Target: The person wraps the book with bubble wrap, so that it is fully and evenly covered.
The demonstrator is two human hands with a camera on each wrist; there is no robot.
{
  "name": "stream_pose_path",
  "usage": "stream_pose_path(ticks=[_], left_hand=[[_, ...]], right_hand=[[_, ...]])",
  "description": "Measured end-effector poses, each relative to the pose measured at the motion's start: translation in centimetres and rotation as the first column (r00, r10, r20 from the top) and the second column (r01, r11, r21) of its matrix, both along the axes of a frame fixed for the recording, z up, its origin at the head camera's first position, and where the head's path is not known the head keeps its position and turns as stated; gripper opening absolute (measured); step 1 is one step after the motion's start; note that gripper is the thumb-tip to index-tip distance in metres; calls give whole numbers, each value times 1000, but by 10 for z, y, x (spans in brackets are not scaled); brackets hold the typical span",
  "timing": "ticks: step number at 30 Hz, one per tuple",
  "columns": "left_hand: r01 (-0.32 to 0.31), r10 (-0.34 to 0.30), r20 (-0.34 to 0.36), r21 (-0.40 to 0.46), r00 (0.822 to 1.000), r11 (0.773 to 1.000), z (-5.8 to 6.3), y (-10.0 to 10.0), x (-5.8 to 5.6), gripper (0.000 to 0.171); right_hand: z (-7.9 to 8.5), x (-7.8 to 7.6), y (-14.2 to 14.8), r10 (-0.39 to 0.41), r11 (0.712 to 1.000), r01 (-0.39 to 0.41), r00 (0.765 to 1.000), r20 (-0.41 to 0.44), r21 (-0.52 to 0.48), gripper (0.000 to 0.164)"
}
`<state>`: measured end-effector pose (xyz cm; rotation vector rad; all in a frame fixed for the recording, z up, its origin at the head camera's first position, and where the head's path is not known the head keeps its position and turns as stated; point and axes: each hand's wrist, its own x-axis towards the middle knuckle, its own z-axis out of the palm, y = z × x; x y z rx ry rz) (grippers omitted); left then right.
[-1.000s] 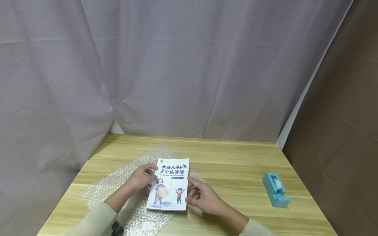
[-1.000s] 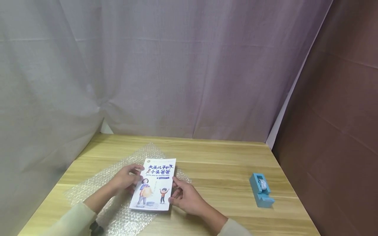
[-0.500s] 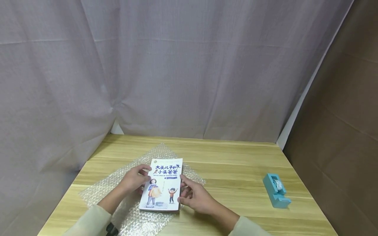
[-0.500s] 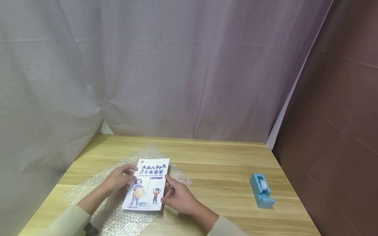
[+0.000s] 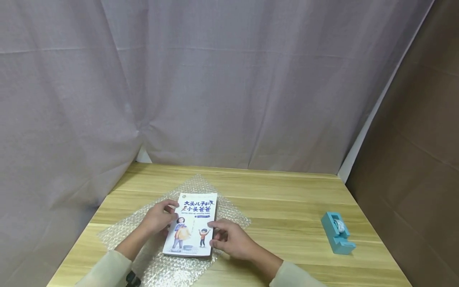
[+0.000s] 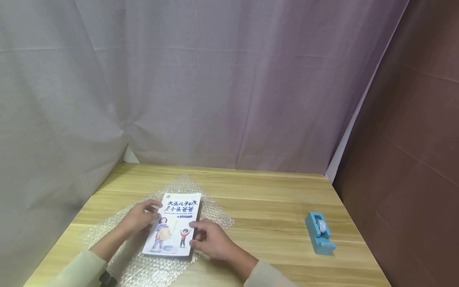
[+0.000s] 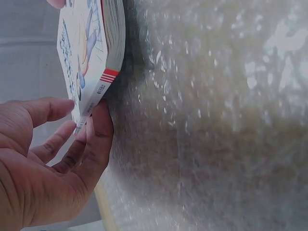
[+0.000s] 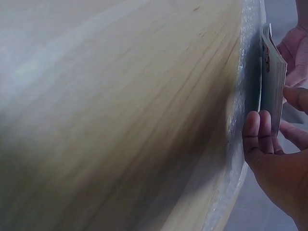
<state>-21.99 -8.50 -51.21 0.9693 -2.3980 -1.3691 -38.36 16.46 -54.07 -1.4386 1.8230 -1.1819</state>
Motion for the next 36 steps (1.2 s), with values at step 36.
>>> stream_pose_path(ticks=[36], left_hand=[[-55,75,64,-269,995,962,-9,-19,6,37]], right_hand=[[-8,10,-27,38,997,-25,979,-199,69,59]])
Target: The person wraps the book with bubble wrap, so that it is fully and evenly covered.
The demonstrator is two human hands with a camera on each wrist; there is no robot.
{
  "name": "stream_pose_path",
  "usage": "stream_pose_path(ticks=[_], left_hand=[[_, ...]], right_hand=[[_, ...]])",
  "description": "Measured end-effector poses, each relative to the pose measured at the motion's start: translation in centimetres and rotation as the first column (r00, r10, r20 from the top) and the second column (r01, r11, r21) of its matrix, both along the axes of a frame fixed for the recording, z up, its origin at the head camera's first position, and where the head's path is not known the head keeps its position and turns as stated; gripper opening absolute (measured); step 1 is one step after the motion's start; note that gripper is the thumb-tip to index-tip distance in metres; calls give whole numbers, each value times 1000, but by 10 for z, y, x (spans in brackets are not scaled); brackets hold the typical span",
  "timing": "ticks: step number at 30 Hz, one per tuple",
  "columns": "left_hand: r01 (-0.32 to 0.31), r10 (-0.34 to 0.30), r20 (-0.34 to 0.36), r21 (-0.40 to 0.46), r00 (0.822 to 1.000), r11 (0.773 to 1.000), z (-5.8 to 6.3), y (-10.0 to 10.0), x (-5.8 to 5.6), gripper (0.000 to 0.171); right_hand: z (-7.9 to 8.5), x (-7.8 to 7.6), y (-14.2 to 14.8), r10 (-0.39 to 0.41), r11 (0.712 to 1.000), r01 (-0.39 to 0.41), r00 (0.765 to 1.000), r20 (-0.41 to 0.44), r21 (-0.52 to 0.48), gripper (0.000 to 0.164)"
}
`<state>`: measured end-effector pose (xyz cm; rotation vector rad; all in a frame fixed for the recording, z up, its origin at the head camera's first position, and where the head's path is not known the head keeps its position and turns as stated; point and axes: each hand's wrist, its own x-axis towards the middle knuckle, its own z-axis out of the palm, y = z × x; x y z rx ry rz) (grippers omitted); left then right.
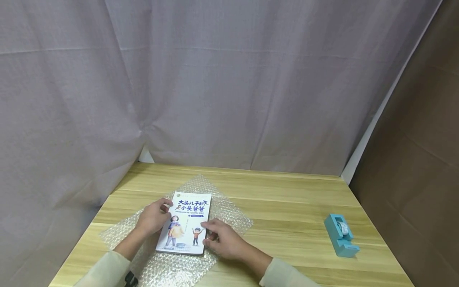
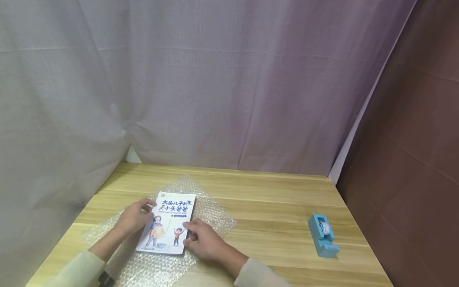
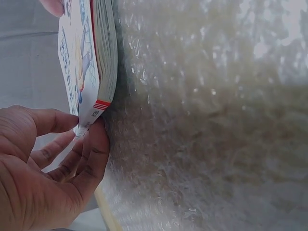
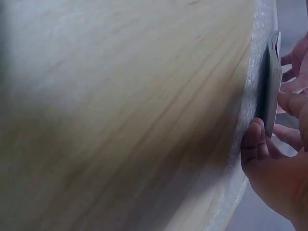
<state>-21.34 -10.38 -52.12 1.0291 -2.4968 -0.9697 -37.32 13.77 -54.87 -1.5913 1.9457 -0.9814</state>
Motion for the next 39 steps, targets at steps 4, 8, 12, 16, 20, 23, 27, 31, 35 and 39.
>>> stream_pose_path(ticks=[4,8,12,16,20,23,27,31,35,39], left_hand=[[29,-27,17,-90,999,996,2,1,0,36],[54,-50,29,-171,998,984,4,3,-1,35],[59,-52,39,-216,998,975,3,3,-4,35],[59,-51,44,-220,998,974,2,3,-4,36],[67,-60,39,-226,997,972,3,3,-3,38],[75,-71,29,-238,997,968,2,2,-3,40],[82,-79,22,-267,997,960,-2,1,-4,40],[84,-76,42,-240,996,967,-2,1,-4,43],[94,-81,74,-187,994,978,2,3,-2,46],[118,-103,87,-198,991,973,4,3,-1,49]], right_hand=[[0,1,-1,-11,1000,12,1000,-24,26,60],[1,2,-1,-30,998,32,999,-32,52,62],[2,2,-1,-34,997,37,998,-50,61,60],[4,2,-1,-24,997,31,994,-103,66,58],[6,4,-2,-37,996,54,972,-233,67,55],[5,4,-3,-61,995,88,927,-371,57,51],[4,3,-4,-71,993,106,875,-479,46,47],[3,-1,-4,-53,995,86,863,-502,42,46],[1,-5,-4,-37,997,64,866,-499,38,46],[0,-7,-6,-28,999,44,861,-508,21,44]])
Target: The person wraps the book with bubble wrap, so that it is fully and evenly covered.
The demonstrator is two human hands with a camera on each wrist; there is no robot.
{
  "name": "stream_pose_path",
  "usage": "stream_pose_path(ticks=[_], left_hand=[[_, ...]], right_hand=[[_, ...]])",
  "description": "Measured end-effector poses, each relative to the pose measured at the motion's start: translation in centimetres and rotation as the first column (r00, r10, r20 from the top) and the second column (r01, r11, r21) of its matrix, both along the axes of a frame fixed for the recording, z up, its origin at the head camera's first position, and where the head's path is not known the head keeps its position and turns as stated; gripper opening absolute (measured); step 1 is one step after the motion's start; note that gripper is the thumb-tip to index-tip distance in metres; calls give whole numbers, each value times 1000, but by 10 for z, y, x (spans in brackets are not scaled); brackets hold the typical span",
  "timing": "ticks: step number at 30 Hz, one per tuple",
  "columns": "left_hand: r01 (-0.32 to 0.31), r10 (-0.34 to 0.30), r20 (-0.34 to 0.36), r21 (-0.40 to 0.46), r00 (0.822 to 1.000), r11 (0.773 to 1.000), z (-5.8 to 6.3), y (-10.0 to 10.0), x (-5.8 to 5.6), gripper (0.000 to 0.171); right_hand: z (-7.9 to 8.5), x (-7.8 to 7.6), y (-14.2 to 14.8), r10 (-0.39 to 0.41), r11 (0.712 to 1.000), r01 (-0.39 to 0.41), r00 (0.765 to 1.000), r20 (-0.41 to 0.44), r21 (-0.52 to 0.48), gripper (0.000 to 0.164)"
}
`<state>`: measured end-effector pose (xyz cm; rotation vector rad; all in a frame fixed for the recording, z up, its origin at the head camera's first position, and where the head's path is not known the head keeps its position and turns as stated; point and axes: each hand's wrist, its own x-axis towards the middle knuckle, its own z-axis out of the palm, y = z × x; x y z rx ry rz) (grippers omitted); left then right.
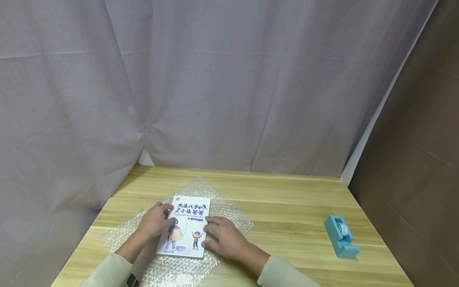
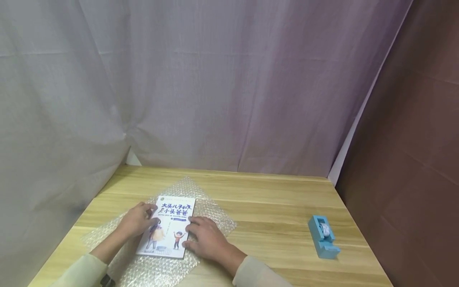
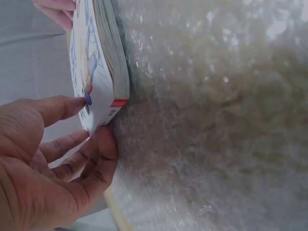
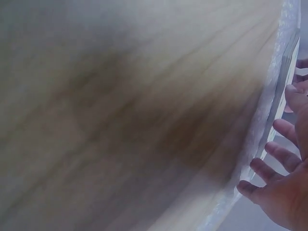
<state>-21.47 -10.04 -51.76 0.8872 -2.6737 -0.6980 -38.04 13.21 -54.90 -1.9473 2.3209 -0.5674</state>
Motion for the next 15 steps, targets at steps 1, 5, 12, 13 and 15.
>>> stream_pose_path(ticks=[1,5,12,13,15], left_hand=[[4,-4,1,-6,1000,1000,0,0,0,49],[11,-11,-3,-14,1000,1000,-2,-1,-1,50],[3,-4,-19,-29,1000,1000,-6,-1,-2,48],[-3,2,-15,-27,1000,1000,-5,-1,-2,48],[-9,9,-8,-29,1000,1000,-5,-2,-3,48]], right_hand=[[-1,-1,-1,4,1000,-4,1000,-5,-4,44],[-4,-3,-3,3,1000,-3,999,-32,-7,46],[-10,-5,-5,-2,1000,1,998,-61,-4,54],[-10,-4,-5,0,1000,0,998,-60,-1,55],[-9,-4,-5,4,1000,-3,998,-64,5,57]])
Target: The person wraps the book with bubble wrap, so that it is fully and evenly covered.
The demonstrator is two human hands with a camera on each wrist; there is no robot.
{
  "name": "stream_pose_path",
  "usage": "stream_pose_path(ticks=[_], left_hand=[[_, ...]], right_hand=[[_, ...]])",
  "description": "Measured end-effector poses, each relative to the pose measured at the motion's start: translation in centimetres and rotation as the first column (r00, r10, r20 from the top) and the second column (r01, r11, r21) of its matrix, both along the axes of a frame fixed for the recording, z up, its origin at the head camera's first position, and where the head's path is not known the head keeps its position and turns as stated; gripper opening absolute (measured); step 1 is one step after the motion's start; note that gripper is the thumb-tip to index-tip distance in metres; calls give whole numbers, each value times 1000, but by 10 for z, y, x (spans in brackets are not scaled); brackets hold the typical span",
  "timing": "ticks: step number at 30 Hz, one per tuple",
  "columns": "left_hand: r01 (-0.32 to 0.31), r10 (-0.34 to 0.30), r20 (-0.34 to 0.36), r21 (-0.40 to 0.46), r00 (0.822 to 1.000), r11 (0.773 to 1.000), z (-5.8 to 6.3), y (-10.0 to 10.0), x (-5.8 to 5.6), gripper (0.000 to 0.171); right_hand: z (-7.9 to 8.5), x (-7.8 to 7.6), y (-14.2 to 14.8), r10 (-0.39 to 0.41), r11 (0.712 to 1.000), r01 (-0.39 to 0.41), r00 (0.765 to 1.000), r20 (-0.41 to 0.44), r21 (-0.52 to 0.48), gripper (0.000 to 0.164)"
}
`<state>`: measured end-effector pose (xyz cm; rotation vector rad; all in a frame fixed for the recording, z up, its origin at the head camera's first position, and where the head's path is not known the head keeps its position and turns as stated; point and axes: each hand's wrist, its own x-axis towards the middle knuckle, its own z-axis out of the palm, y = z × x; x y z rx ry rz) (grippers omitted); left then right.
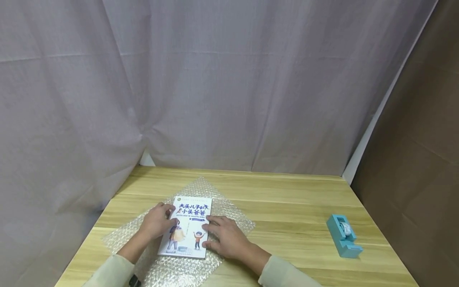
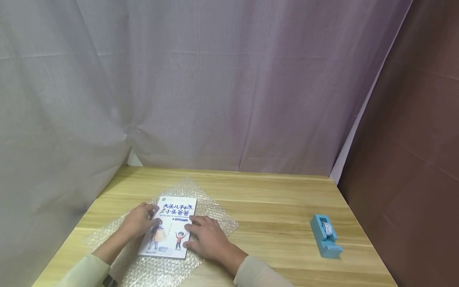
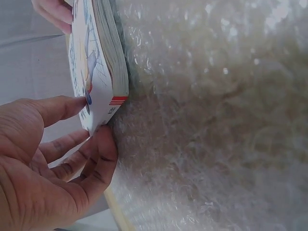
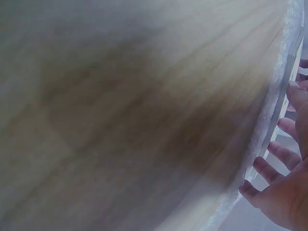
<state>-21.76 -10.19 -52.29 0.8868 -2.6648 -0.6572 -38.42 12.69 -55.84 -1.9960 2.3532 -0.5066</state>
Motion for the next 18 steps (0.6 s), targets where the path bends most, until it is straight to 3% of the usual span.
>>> stream_pose_path(ticks=[11,18], left_hand=[[-6,5,33,45,999,999,8,-3,-3,52],[2,-2,27,15,1000,1000,7,-10,-8,44]], right_hand=[[6,1,0,-1,999,1,1000,1,50,56],[4,1,-1,7,998,-6,1000,-2,57,57]])
